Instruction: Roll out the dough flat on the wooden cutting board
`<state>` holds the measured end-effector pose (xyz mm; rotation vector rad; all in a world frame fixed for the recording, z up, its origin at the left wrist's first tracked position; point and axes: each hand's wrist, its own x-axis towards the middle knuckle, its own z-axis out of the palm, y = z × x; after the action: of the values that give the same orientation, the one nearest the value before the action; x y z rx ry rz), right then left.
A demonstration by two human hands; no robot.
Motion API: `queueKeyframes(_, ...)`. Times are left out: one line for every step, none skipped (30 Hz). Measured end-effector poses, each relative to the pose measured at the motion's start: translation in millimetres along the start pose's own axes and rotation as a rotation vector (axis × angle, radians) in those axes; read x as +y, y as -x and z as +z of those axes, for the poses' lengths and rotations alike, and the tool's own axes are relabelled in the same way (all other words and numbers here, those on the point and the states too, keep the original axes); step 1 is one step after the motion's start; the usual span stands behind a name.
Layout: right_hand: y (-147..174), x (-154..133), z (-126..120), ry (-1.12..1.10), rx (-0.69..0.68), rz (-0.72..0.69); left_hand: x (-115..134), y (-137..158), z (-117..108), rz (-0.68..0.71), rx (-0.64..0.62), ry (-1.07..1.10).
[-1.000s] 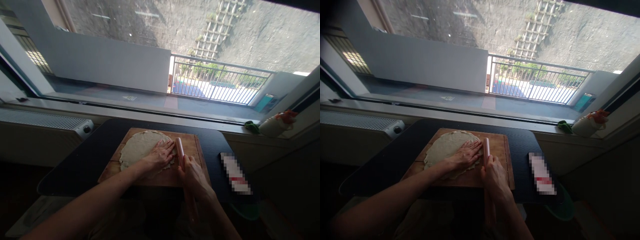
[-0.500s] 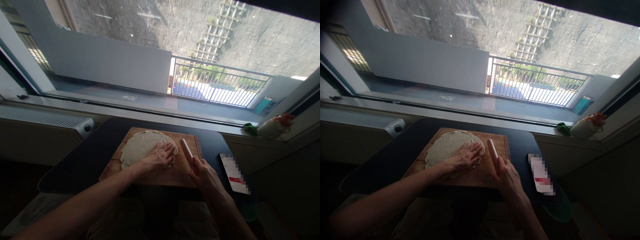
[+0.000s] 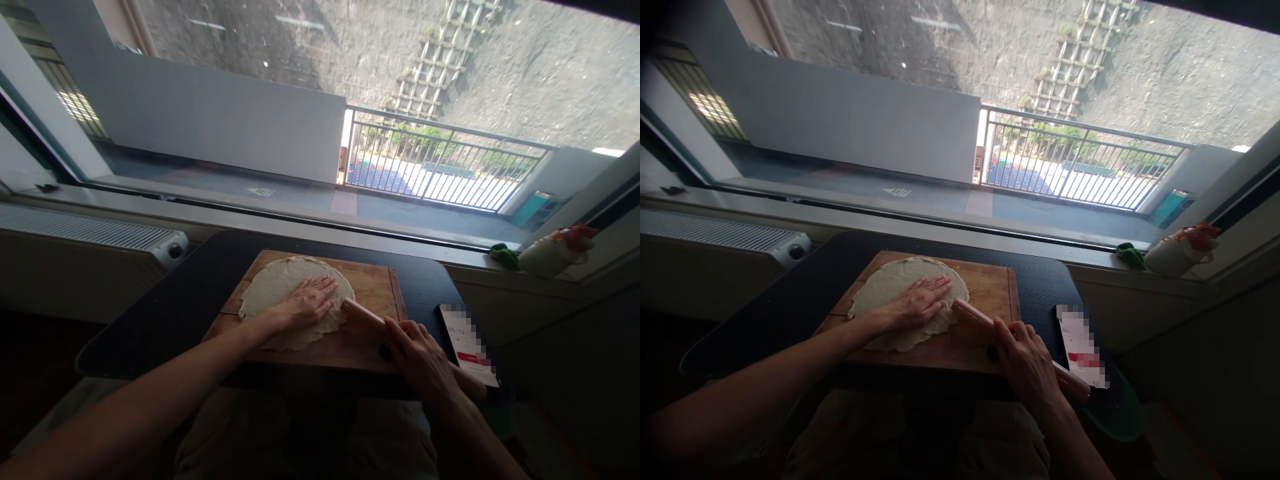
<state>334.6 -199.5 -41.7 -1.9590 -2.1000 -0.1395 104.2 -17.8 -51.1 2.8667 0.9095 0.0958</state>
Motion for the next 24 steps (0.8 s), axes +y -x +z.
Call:
queueKeyframes(3,2,0,-0.018,-0.003,-0.019,-2,4,0,-0.008,0.004,-0.006)
queueKeyframes(5,4,-1,-0.040,-0.007,-0.043,-3,8,0,-0.013,0.011,-0.014)
queueKeyframes(7,5,-1,-0.062,-0.013,-0.075,-5,11,1,-0.015,0.015,-0.020)
queueKeyframes(8,7,0,-0.085,-0.022,-0.114,-6,13,1,-0.014,0.011,-0.020)
queueKeyframes(8,7,0,-0.108,-0.034,-0.163,-8,14,1,-0.013,0.000,-0.016)
queueKeyframes(6,7,1,-0.130,-0.054,-0.219,-10,14,0,-0.009,-0.016,-0.006)
queueKeyframes(3,5,2,-0.149,-0.078,-0.278,-12,14,-2,-0.001,-0.034,0.006)
queueKeyframes(-1,3,2,-0.164,-0.103,-0.334,-15,15,-5,0.006,-0.043,0.014)
queueKeyframes(-7,-1,2,-0.171,-0.129,-0.377,-18,16,-8,0.009,-0.038,0.014)
queueKeyframes(-12,-4,2,-0.172,-0.150,-0.405,-23,18,-10,0.008,-0.024,0.005)
queueKeyframes(-17,-9,1,-0.171,-0.164,-0.421,-27,21,-12,-0.003,-0.007,-0.009)
queueKeyframes(-22,-13,0,-0.168,-0.172,-0.428,-32,25,-13,-0.022,0.000,-0.024)
queueKeyframes(-26,-18,-2,-0.169,-0.176,-0.434,-37,29,-13,-0.045,-0.003,-0.032)
queueKeyframes(-30,-23,-2,-0.175,-0.181,-0.448,-41,33,-12,-0.068,-0.015,-0.031)
queueKeyframes(-33,-28,-3,-0.186,-0.184,-0.466,-44,37,-10,-0.087,-0.029,-0.022)
queueKeyframes(-35,-34,-3,-0.199,-0.188,-0.483,-47,39,-8,-0.102,-0.036,-0.007)
queueKeyframes(-38,-40,-3,-0.213,-0.191,-0.494,-50,40,-7,-0.112,-0.036,0.012)
queueKeyframes(-40,-45,-2,-0.225,-0.191,-0.498,-53,40,-8,-0.115,-0.038,0.037)
queueKeyframes(-43,-51,-1,-0.233,-0.190,-0.496,-56,38,-9,-0.114,-0.046,0.074)
queueKeyframes(-45,-57,0,-0.238,-0.192,-0.493,-61,36,-13,-0.113,-0.055,0.128)
queueKeyframes(-47,-63,2,-0.244,-0.195,-0.494,-66,34,-19,-0.111,-0.058,0.201)
queueKeyframes(-49,-68,3,-0.253,-0.198,-0.505,-71,32,-25,-0.112,-0.052,0.289)
queueKeyframes(-51,-74,5,-0.264,-0.204,-0.518,-78,31,-33,-0.123,-0.023,0.386)
queueKeyframes(-52,-79,6,-0.273,-0.212,-0.527,-84,31,-40,-0.144,0.019,0.481)
